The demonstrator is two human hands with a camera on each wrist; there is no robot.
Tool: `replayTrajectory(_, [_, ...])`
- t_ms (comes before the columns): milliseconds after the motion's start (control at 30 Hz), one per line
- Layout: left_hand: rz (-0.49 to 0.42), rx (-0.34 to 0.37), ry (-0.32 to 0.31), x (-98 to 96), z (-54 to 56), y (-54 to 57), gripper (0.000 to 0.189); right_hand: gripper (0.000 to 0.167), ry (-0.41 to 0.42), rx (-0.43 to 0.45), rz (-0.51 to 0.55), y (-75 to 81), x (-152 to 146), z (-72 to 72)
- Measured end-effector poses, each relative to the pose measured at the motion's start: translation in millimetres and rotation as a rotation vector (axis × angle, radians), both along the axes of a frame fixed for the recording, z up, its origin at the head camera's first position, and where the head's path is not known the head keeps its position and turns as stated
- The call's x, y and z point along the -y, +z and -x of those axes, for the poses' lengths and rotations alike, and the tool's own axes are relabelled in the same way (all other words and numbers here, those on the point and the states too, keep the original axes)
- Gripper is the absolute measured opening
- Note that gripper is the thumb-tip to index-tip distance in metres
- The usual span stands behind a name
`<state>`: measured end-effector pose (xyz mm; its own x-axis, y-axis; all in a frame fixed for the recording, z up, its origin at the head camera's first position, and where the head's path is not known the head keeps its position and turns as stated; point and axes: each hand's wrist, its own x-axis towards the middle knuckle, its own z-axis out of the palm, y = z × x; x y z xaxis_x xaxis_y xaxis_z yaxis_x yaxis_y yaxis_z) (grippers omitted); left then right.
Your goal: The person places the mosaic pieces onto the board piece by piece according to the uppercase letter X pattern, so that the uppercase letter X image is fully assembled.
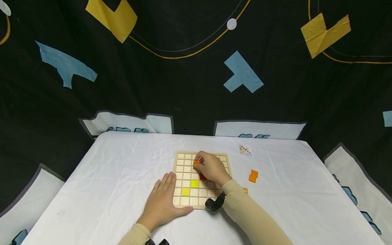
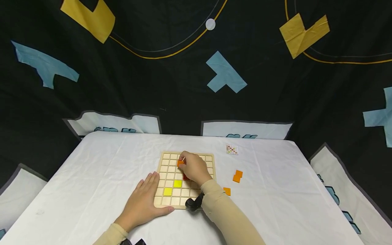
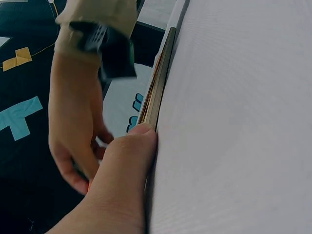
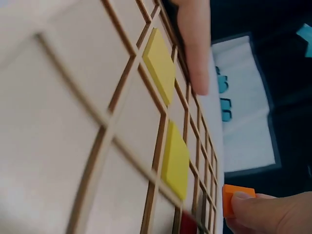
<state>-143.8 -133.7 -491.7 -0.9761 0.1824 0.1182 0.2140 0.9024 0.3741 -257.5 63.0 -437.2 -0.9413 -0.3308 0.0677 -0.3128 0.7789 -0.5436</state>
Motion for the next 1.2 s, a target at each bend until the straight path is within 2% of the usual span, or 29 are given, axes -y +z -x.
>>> replayTrajectory(233, [-0.008, 0.007, 0.000, -1.8, -1.2, 0.2, 0.132, 0.015, 0.020, -0.045, -0.083, -2.6, 25, 10.3])
replayTrajectory(567, [0.008, 0.001, -0.005, -3.0, -0.6, 0.2, 0.133, 0.014, -0.003, -0.067, -0.138, -6.0, 37, 14.6])
replayTrajectory(700, [0.006, -0.002, -0.005, -2.5, -0.3, 0.6, 0.132, 0.017, 0.019, -0.077, -0.180, -4.1, 37, 12.2])
replayTrajectory(833, [0.018, 0.005, -0.007, -1.9, -0.4, 0.9, 0.132, 0.019, 0.076, -0.086, -0.234, -0.6, 33, 8.3])
replayTrajectory(1000, [0.020, 0.010, -0.004, -0.9, -0.9, 2.1, 0.132, 0.021, 0.133, -0.074, -0.212, 8.6, 23, 0.8])
replayTrajectory(1200, [0.014, 0.008, 0.001, 0.2, -1.7, 2.9, 0.131, 0.031, 0.115, -0.035, -0.181, 14.0, -4, -10.2])
